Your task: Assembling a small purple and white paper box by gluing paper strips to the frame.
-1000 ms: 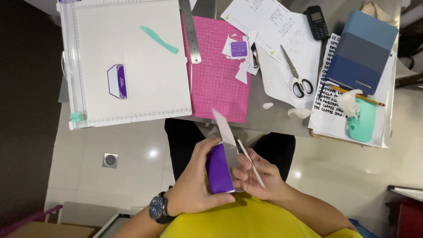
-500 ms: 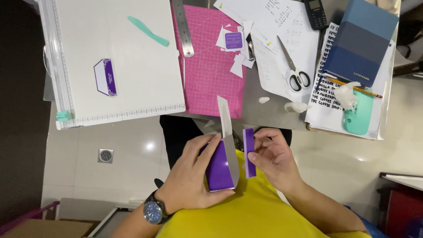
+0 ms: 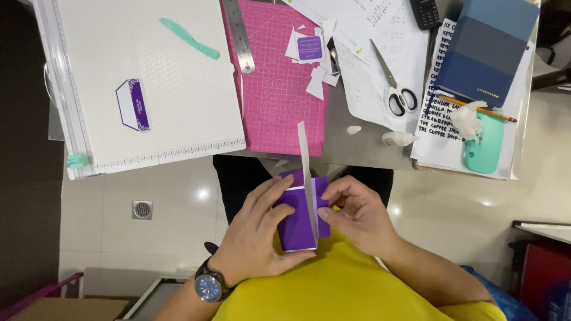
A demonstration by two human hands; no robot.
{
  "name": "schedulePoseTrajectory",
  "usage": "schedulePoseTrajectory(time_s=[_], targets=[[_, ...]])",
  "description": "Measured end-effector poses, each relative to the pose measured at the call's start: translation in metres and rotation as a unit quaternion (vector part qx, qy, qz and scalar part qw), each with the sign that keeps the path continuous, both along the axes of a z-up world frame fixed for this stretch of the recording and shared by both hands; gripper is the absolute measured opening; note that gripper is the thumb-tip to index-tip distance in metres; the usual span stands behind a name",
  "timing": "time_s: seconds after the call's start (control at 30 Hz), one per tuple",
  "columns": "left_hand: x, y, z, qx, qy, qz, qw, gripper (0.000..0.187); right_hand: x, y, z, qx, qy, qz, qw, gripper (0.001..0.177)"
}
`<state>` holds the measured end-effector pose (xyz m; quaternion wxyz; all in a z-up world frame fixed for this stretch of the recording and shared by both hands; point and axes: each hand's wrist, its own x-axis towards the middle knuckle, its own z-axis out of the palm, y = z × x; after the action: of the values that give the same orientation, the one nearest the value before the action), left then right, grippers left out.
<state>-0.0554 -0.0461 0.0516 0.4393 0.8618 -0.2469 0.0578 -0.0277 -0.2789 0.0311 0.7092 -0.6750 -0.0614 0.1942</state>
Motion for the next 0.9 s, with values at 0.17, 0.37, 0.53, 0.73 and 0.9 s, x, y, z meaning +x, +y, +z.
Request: schedulePoseTrajectory(time_s=[0.17,0.37,0.53,0.73,0.9], targets=[[0.0016,-0.0004,-0.003,-0.009,-0.016,0.004,1.0,0.065,0.0011,0.0008,-0.0032,-0.007,0.011,0.009,1.0,0.015],[0.005,0.0002,-0.0041,-0.012,-0.022,0.006,1.0,0.064,0.0009,0.0002,-0.0053,-0.009,0.016,0.018,1.0,0.016],[0.0072,0.0004,-0.0033,-0.012,-0.02,0.001,1.0,0.059,0.0009,0.001,-0.0047,-0.025,0.007,0.02,0.999,0.017],[0.0067,0.0013,-0.0051,-0.005,-0.043,-0.005,0.999,0.057,0.0012,0.0021,-0.0018,-0.018,0.017,0.019,1.0,0.016],[0.0054,0.0018,-0.0085,0.0,-0.048,-0.003,0.999,0.058,0.0011,0.0022,-0.0026,-0.004,0.022,0.019,1.0,0.015]])
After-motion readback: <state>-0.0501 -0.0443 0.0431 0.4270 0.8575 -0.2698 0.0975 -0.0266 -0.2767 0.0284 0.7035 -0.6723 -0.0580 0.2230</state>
